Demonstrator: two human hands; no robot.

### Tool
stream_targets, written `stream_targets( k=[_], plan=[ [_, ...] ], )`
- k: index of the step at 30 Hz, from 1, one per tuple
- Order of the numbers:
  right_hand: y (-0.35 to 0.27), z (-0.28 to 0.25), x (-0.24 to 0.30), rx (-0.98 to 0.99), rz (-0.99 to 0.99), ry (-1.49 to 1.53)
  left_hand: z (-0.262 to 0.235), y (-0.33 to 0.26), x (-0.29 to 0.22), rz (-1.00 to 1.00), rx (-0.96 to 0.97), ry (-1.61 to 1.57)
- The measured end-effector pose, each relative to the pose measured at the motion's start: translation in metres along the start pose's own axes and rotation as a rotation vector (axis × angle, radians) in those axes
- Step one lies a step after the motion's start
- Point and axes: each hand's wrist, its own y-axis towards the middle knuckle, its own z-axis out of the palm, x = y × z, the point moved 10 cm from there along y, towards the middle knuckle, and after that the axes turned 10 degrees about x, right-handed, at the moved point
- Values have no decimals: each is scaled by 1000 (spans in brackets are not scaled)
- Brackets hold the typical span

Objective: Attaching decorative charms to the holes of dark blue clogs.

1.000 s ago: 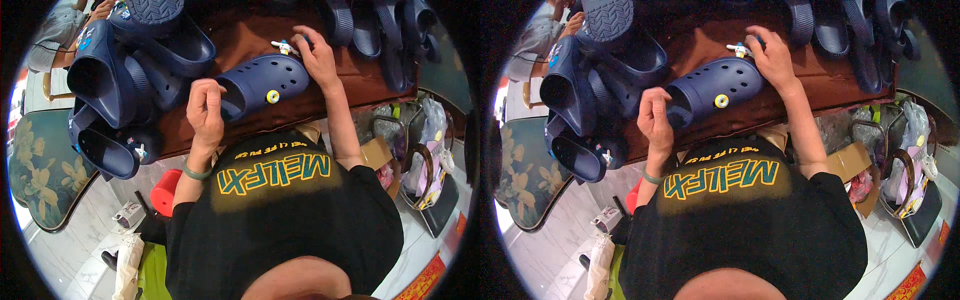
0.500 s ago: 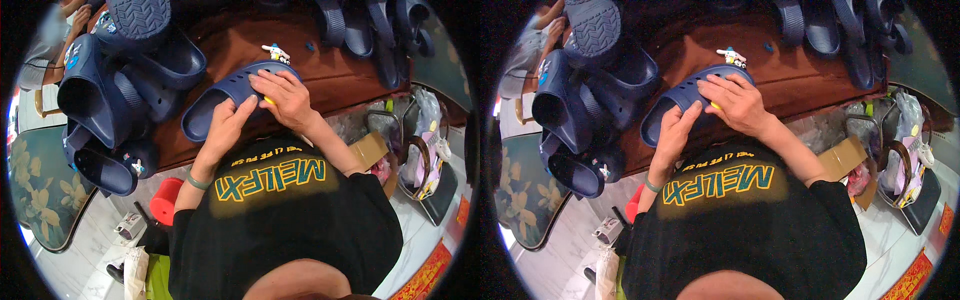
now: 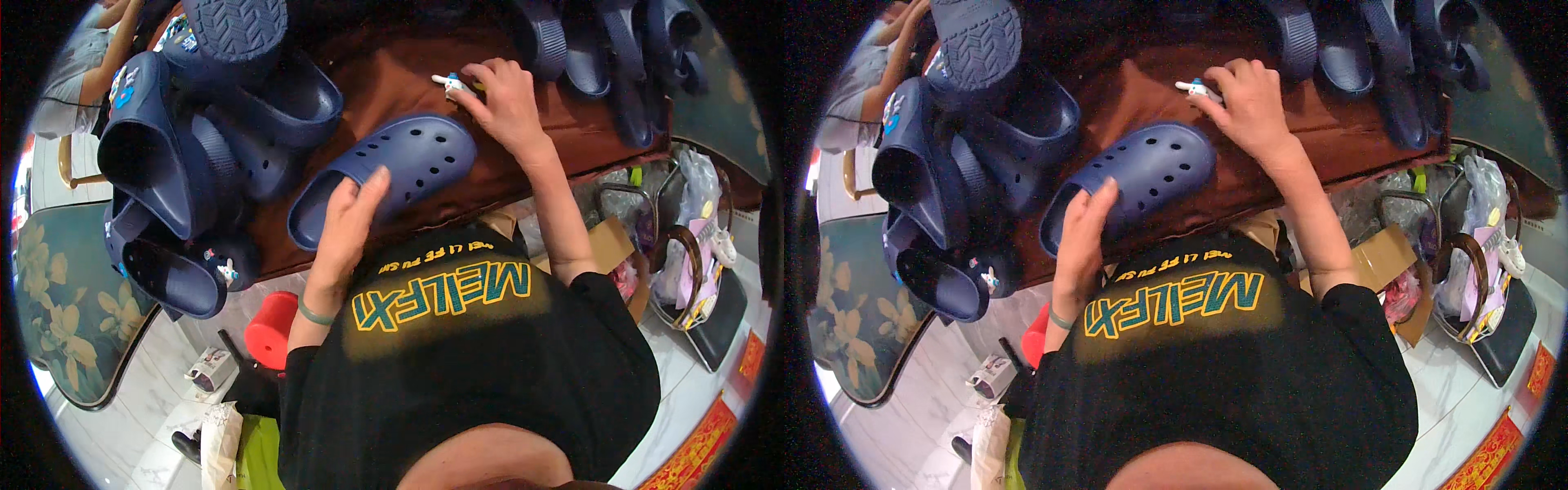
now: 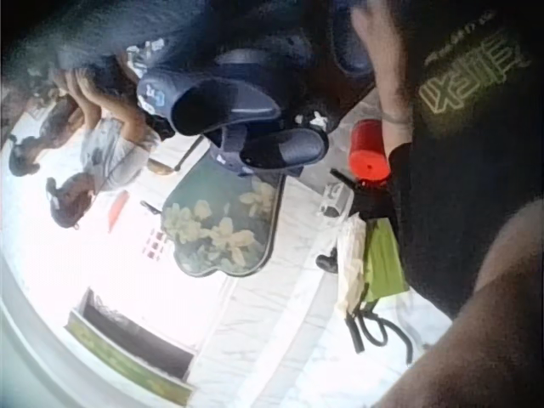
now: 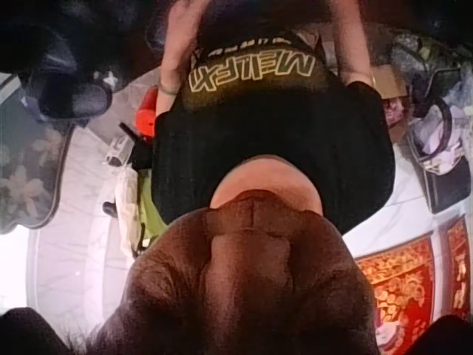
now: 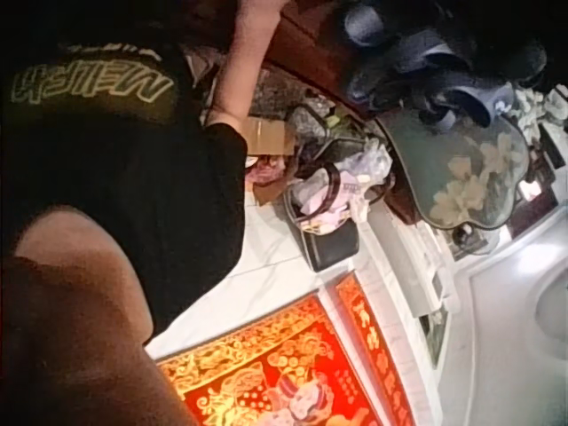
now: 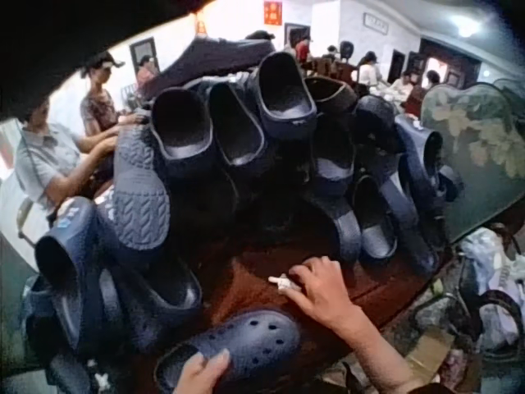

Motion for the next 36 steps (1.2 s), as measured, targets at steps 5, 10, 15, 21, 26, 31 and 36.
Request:
stream_targets(
  k=[5, 10, 15, 21, 26, 31, 36],
  plan=[
    [13, 25, 15, 128, -60, -242, -12, 17, 16, -53, -40, -308],
    [10, -14, 16, -72, -135, -33, 26, 23, -3, 42, 154, -339],
    [-6, -28, 46, 52, -167, 422, 42, 24, 2, 60, 281, -303],
    [-21, -28, 53, 87, -212, 403, 38, 42, 2, 25, 338, -385],
    [-46, -41, 44, 76, -196, 353, 34, 48, 3, 57, 340, -338],
    [-59, -46, 46, 47, -112, 360, 38, 47, 1, 77, 342, -356],
    [-34, -31, 68, 171, -280, 596, 42, 39, 1, 45, 352, -321]
  ],
)
